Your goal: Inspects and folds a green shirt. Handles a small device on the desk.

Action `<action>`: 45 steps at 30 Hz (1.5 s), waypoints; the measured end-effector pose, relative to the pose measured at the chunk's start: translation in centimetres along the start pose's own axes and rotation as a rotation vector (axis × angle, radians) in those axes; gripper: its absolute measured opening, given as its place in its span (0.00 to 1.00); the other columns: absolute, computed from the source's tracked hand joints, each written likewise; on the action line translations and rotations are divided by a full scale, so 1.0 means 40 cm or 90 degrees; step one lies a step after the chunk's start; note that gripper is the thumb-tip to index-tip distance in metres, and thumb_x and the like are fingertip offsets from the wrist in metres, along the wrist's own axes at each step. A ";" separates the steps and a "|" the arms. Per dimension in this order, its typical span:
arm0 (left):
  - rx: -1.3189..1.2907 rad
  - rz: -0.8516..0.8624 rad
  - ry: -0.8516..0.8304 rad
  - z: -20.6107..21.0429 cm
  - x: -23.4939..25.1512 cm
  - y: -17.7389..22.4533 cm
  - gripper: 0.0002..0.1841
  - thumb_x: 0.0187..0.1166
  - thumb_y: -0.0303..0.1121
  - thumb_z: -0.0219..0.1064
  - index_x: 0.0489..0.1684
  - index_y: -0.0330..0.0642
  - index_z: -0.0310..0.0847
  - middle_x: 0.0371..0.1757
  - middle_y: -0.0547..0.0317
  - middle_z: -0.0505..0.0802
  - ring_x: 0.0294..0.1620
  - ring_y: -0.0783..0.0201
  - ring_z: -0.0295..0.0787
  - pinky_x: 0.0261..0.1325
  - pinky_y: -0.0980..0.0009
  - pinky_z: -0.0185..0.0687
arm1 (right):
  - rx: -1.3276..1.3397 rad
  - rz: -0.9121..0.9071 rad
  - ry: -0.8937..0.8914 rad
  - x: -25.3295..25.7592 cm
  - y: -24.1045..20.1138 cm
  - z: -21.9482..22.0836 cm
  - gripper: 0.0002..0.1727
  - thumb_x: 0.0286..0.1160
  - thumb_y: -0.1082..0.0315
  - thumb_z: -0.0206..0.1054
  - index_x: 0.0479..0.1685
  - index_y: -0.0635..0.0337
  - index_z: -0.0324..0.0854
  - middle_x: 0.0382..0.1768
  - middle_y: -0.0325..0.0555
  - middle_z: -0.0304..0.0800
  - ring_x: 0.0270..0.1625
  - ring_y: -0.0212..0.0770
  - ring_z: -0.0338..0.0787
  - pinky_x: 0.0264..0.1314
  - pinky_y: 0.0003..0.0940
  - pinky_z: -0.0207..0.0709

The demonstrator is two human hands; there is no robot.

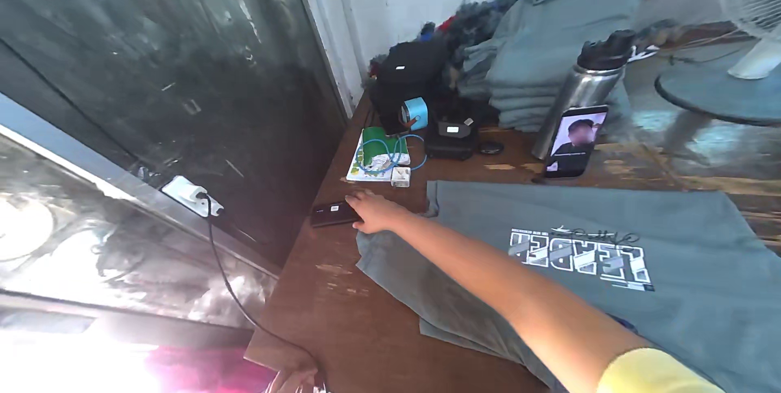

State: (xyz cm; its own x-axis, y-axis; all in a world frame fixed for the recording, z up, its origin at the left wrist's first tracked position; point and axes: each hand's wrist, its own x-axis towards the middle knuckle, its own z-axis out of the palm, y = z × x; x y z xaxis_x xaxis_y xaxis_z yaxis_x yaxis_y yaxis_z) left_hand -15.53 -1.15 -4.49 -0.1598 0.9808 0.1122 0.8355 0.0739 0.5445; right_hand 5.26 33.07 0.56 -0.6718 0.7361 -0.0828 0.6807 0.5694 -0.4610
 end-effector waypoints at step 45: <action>0.217 -0.184 0.053 0.037 0.342 0.042 0.31 0.81 0.31 0.63 0.88 0.49 0.67 0.82 0.32 0.73 0.83 0.27 0.63 0.72 0.28 0.61 | 0.217 -0.124 -0.055 -0.212 -0.365 0.207 0.33 0.79 0.68 0.62 0.85 0.62 0.61 0.56 0.63 0.89 0.62 0.63 0.89 0.62 0.62 0.79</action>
State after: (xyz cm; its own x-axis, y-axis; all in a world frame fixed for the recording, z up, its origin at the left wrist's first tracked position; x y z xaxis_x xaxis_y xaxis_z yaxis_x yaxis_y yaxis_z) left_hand -15.54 12.66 -3.27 -0.4425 0.8940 0.0698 0.8734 0.4121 0.2594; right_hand -1.40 15.48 0.67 -0.8106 0.5847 -0.0319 0.4121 0.5310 -0.7404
